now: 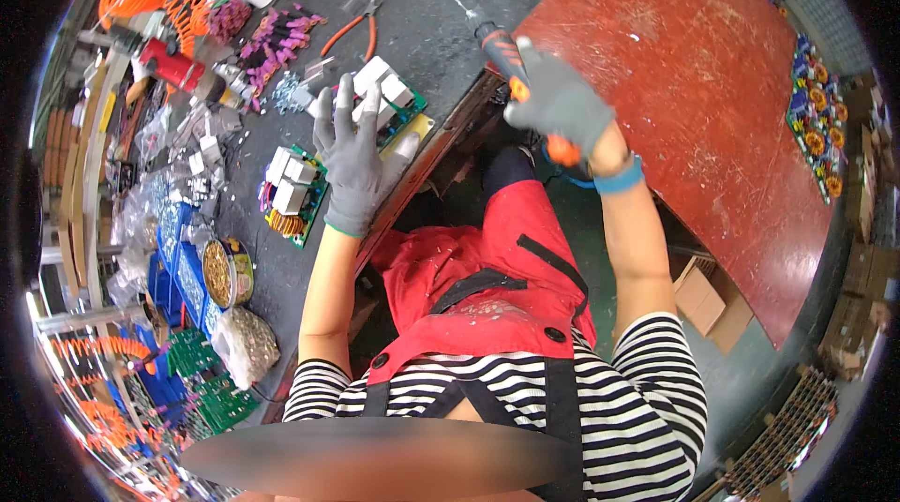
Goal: The person assembles electronic components onto printed circuit boards by securing them with screws using an electric screwdriver.
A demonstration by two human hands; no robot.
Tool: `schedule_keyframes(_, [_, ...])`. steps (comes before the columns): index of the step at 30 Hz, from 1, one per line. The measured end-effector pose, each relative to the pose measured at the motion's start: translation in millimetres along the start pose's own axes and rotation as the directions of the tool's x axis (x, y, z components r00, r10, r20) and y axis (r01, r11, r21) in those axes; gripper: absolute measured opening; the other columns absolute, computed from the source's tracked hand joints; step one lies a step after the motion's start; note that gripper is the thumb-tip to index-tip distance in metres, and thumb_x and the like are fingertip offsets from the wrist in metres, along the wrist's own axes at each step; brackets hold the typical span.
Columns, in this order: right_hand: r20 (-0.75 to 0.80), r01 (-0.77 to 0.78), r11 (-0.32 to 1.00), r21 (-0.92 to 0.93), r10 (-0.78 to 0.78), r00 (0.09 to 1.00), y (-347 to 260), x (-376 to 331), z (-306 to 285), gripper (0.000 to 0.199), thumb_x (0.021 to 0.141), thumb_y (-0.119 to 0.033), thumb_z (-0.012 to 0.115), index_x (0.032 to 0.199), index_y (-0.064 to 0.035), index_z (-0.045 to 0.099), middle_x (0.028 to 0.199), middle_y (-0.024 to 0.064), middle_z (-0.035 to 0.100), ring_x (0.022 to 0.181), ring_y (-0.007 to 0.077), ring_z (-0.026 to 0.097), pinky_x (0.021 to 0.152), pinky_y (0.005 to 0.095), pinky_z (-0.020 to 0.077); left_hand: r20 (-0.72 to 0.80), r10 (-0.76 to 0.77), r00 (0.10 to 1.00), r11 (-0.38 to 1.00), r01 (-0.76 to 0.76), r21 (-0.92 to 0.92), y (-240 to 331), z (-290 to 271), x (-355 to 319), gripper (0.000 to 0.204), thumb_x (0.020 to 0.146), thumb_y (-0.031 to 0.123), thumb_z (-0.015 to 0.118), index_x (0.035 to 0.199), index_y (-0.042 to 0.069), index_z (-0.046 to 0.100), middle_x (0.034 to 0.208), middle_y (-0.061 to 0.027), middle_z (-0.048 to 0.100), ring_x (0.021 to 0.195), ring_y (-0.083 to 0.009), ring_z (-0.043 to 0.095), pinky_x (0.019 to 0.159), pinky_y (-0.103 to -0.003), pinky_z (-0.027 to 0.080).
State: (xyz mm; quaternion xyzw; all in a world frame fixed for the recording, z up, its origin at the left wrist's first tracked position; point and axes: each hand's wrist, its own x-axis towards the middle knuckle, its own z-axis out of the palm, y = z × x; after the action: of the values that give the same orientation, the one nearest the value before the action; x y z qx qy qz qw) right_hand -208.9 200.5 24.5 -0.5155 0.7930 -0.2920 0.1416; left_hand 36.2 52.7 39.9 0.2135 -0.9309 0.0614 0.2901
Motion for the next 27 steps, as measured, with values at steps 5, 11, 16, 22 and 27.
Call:
schedule_keyframes(5, [0.118, 0.247, 0.916, -0.318, -0.22, 0.968, 7, 102, 9, 0.084, 0.067, -0.021, 0.07, 0.143, -0.0071, 0.037, 0.124, 0.0239, 0.055, 0.114, 0.0384, 0.053, 0.095, 0.0409, 0.0444, -0.036, -0.146, 0.989, 0.988, 0.143, -0.064, -32, -45, -56, 0.066, 0.073, 0.034, 0.073, 0.131, 0.009, 0.051, 0.139, -0.0187, 0.043, 0.128, -0.0418, 0.037, 0.105, -0.05, 0.031])
schedule_keyframes(11, [-0.174, 0.177, 0.808, -0.562, -0.325, 0.929, -12, 84, 23, 0.062, 0.076, -0.009, 0.069, 0.135, -0.0146, 0.049, 0.132, 0.0148, 0.053, 0.112, 0.0365, 0.054, 0.093, 0.0452, 0.0445, -0.049, -0.389, 0.92, 0.921, 0.389, 0.005, -69, -114, -161, 0.05, 0.075, 0.024, 0.075, 0.118, 0.005, 0.059, 0.128, -0.0167, 0.053, 0.121, -0.0375, 0.049, 0.101, -0.046, 0.04])
schedule_keyframes(16, [-0.25, 0.18, 0.74, -0.648, -0.43, 0.867, -32, 16, 47, 0.056, 0.084, -0.016, 0.065, 0.136, -0.0103, 0.047, 0.131, 0.0182, 0.051, 0.115, 0.0368, 0.05, 0.095, 0.0465, 0.0418, -0.371, -0.456, 0.809, 0.812, 0.549, 0.199, -133, -185, -234, 0.03, 0.073, 0.014, 0.074, 0.1, 0.005, 0.066, 0.093, -0.0129, 0.067, 0.085, -0.0291, 0.065, 0.074, -0.036, 0.052])
schedule_keyframes(22, [-0.102, 0.431, 0.857, -0.284, -0.474, 0.875, -113, -62, 75, 0.052, 0.081, -0.011, 0.066, 0.13, -0.0044, 0.051, 0.129, 0.0184, 0.052, 0.116, 0.037, 0.05, 0.098, 0.0442, 0.0383, -0.255, -0.916, 0.311, 0.24, 0.932, 0.272, -266, -275, -317, 0.026, 0.08, 0.02, 0.069, 0.103, 0.009, 0.07, 0.1, -0.0148, 0.069, 0.092, -0.0286, 0.068, 0.082, -0.039, 0.051])
schedule_keyframes(27, [0.021, 0.49, 0.864, -0.117, -0.491, 0.871, -161, -84, 99, 0.053, 0.079, -0.011, 0.068, 0.129, -0.0037, 0.052, 0.125, 0.0178, 0.054, 0.114, 0.0351, 0.052, 0.098, 0.042, 0.0388, 0.186, -0.949, 0.255, 0.305, 0.891, 0.336, -328, -235, -361, 0.033, 0.076, 0.019, 0.07, 0.108, 0.012, 0.07, 0.105, -0.0167, 0.068, 0.097, -0.0295, 0.066, 0.086, -0.037, 0.05])
